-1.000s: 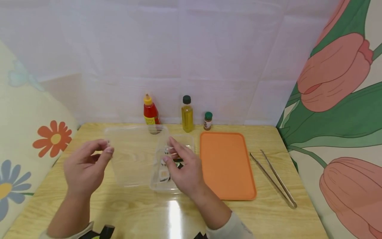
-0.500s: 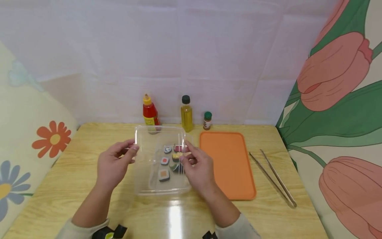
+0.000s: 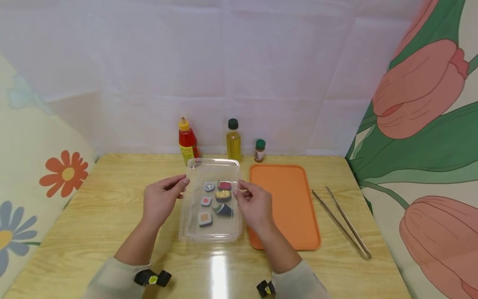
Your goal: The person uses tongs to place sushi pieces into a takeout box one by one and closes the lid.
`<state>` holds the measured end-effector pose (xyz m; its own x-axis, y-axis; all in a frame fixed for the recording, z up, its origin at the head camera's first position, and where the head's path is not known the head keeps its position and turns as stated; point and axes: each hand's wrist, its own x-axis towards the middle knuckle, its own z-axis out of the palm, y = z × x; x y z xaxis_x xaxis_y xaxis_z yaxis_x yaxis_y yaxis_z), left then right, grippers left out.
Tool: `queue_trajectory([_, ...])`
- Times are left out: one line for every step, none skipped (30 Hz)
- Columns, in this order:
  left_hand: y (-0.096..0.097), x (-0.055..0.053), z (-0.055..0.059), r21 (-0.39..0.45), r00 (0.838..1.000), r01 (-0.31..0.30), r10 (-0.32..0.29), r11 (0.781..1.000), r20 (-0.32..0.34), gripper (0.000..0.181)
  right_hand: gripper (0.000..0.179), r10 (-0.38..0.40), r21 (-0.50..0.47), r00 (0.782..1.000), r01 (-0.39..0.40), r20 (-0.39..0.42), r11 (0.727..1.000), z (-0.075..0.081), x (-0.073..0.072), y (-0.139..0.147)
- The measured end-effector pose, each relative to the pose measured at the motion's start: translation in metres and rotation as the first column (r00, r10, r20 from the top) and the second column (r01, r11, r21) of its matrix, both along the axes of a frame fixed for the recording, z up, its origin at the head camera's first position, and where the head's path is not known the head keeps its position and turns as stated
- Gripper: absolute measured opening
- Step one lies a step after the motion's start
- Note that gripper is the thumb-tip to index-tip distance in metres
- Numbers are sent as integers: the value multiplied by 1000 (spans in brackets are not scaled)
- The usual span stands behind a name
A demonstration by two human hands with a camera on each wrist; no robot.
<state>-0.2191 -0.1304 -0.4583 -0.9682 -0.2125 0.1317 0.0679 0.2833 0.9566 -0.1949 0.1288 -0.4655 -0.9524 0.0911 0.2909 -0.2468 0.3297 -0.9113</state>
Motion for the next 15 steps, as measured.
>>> queue_trajectory([0,-1,0,-20,1000,11,-11,1000,14,33,31,-4,15,1000,4,16,1000,-1,-1,1])
queue_trajectory([0,-3,-1,-37,999,26,-25,999,27,33,30,-5,25,999,4,32,1000,-1,-3,2])
queue_trajectory([-1,-4,-1,-59,998,42,-39,997,45,33,30,-8,39,999,6,45,999,-2,-5,2])
queue_trajectory([-1,-5,-2,-83,997,60,-55,995,61,34,29,-9,50,998,6,56,999,-3,-6,3])
queue_trajectory([-2,-5,-2,-98,995,77,-69,992,78,34,28,-11,59,998,7,67,998,-4,-8,4])
queue_trajectory([-3,-6,-4,-111,992,93,-83,990,92,35,27,-13,66,997,8,74,998,-5,-9,4])
queue_trajectory([-3,-8,-5,-115,990,108,-96,988,103,35,27,-14,73,997,8,80,997,-6,-11,4])
queue_trajectory([-4,-9,-7,-123,988,120,-106,985,113,36,26,-13,80,996,6,88,997,-6,-12,5])
queue_trajectory([-5,-10,-8,-133,985,130,-114,982,126,37,26,-15,92,996,6,91,996,-7,-14,5])
queue_trajectory([-5,-12,-9,-138,984,136,-118,981,134,37,26,-14,99,996,4,93,995,-8,-15,5])
queue_trajectory([-5,-13,-10,-139,983,139,-120,980,140,38,26,-15,107,995,4,98,994,-8,-16,6])
queue_trajectory([-5,-14,-11,-143,982,143,-122,979,144,38,26,-15,113,994,3,106,994,-9,-18,6])
queue_trajectory([-5,-15,-11,-148,981,146,-124,978,151,39,26,-15,119,993,1,116,993,-9,-19,6])
queue_trajectory([-5,-16,-12,-155,980,148,-124,977,156,39,27,-13,123,992,-2,127,992,-9,-20,6])
queue_trajectory([-4,-17,-13,-161,979,149,-123,976,163,39,27,-14,130,991,-4,135,991,-9,-21,7])
